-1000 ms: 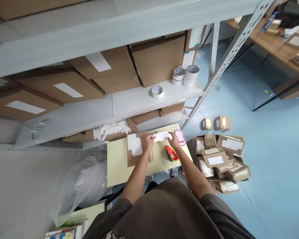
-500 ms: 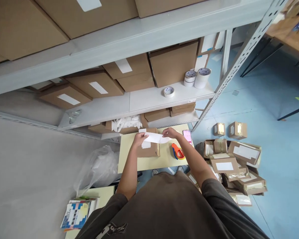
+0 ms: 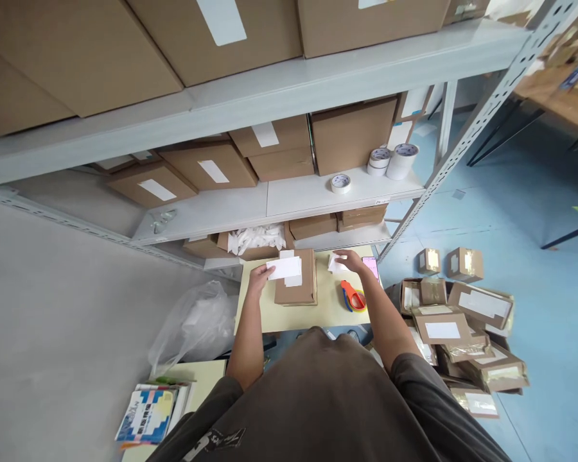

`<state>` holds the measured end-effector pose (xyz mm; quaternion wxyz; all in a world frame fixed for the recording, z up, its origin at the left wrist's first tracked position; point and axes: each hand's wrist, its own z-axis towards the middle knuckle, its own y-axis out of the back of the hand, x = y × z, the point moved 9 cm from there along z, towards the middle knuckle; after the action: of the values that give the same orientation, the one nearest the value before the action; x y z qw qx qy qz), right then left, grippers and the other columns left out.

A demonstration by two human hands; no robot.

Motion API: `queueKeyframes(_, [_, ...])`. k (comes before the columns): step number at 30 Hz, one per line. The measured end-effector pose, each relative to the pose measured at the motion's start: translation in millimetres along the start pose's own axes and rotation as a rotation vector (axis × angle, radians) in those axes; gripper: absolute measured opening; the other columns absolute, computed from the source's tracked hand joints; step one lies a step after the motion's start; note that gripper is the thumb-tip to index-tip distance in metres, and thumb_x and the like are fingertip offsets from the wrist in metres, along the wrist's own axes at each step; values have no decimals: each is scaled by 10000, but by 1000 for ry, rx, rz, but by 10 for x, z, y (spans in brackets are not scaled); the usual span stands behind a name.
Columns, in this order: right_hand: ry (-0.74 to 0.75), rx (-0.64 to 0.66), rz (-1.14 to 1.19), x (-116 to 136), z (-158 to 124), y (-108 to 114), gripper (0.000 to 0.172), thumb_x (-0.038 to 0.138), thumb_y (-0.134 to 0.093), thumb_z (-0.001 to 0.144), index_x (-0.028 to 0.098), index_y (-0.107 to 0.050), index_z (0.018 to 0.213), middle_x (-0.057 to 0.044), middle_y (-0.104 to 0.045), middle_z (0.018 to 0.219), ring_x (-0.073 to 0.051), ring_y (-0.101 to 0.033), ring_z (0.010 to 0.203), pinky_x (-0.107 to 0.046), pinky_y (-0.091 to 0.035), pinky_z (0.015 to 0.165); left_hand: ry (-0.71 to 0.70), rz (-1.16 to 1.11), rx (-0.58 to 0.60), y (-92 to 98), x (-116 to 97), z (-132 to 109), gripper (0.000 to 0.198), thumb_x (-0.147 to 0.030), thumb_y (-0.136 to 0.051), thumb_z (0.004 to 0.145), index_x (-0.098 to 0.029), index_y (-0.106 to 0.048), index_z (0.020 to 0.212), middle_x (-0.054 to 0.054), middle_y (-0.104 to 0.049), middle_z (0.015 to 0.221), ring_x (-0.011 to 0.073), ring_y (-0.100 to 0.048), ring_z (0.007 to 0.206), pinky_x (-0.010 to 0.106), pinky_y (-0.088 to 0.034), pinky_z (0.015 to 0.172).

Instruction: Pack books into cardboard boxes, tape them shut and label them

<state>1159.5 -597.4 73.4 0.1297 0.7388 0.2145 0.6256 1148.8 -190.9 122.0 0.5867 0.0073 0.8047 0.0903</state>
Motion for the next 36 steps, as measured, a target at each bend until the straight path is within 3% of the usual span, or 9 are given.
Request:
queueKeyframes(4, [26, -103, -140, 392, -137, -279, 509, 242, -646, 924, 218, -720, 1427, -121, -695, 1490, -305, -640, 1390, -475, -480, 1194, -91, 57, 46, -39, -110, -20, 442, -555, -906, 660, -160, -805, 828, 50, -776, 791, 244, -719, 804, 338, -567, 748])
queueKeyframes(8, [116, -89, -54, 924, -324, -759, 437, 372, -618, 981, 247, -732, 1384, -106, -725, 1442, -285, -686, 1304, -443, -547, 1101, -160, 101, 235, -218, -346, -32, 424, -515, -923, 641, -153, -806, 830, 51, -771, 805, 225, -699, 771, 316, -543, 721])
queueKeyframes(12, [158, 113, 189, 1300, -491, -1231, 377, 572, -744, 875, 225, -787, 1015, -67, -810, 1045, -246, -736, 920, -367, -598, 840, -208, 124, 382, -213, -596, -16, 532, -431, -983, 583, -144, -831, 1005, 55, -773, 820, 214, -701, 756, 311, -549, 719])
queueKeyframes(15, [130, 143, 327, 1472, -537, -1461, 475, 682, -793, 790, 238, -645, 710, 7, -675, 707, -184, -618, 679, -321, -547, 682, -267, 31, 254, 28, -700, -1, 681, -429, -982, 619, -143, -796, 1208, 68, -779, 879, 205, -717, 802, 316, -563, 790])
queueKeyframes(18, [66, 76, 496, 1581, -514, -1692, 569, 744, -847, 690, 245, -574, 675, 31, -603, 646, -158, -561, 623, -302, -515, 625, -239, -112, 93, 267, -534, -104, 714, -513, -960, 663, -146, -770, 1245, 119, -800, 1025, 228, -738, 925, 345, -569, 878])
queueKeyframes(22, [-15, -31, 633, 1652, -524, -1945, 570, 748, -850, 680, 245, -584, 721, 21, -644, 691, -164, -615, 667, -300, -545, 643, -147, -130, 208, 227, -147, -395, 590, -643, -911, 675, -131, -815, 952, 115, -812, 944, 268, -735, 896, 370, -571, 825])
queueKeyframes(25, [-26, -11, 623, 1692, -615, -1984, 479, 662, -855, 730, 235, -677, 855, 5, -719, 789, -170, -687, 728, -290, -558, 684, -144, -114, 147, 359, -49, -498, 552, -644, -885, 692, -133, -829, 896, 84, -805, 877, 264, -724, 854, 347, -552, 777])
queueKeyframes(29, [-20, 65, 566, 1719, -781, -1844, 374, 577, -796, 826, 230, -741, 955, -35, -792, 902, -178, -733, 787, -302, -563, 752, -168, -128, 99, 511, -157, -435, 487, -572, -894, 711, -140, -848, 929, 75, -808, 903, 260, -721, 883, 327, -546, 780])
queueKeyframes(36, [29, 52, 562, 1765, -910, -1592, 336, 537, -777, 841, 223, -756, 961, -45, -801, 921, -185, -727, 799, -319, -555, 780, -206, -142, 157, 304, -302, -449, 455, -557, -888, 750, -138, -843, 920, 66, -804, 912, 240, -709, 867, 307, -539, 765])
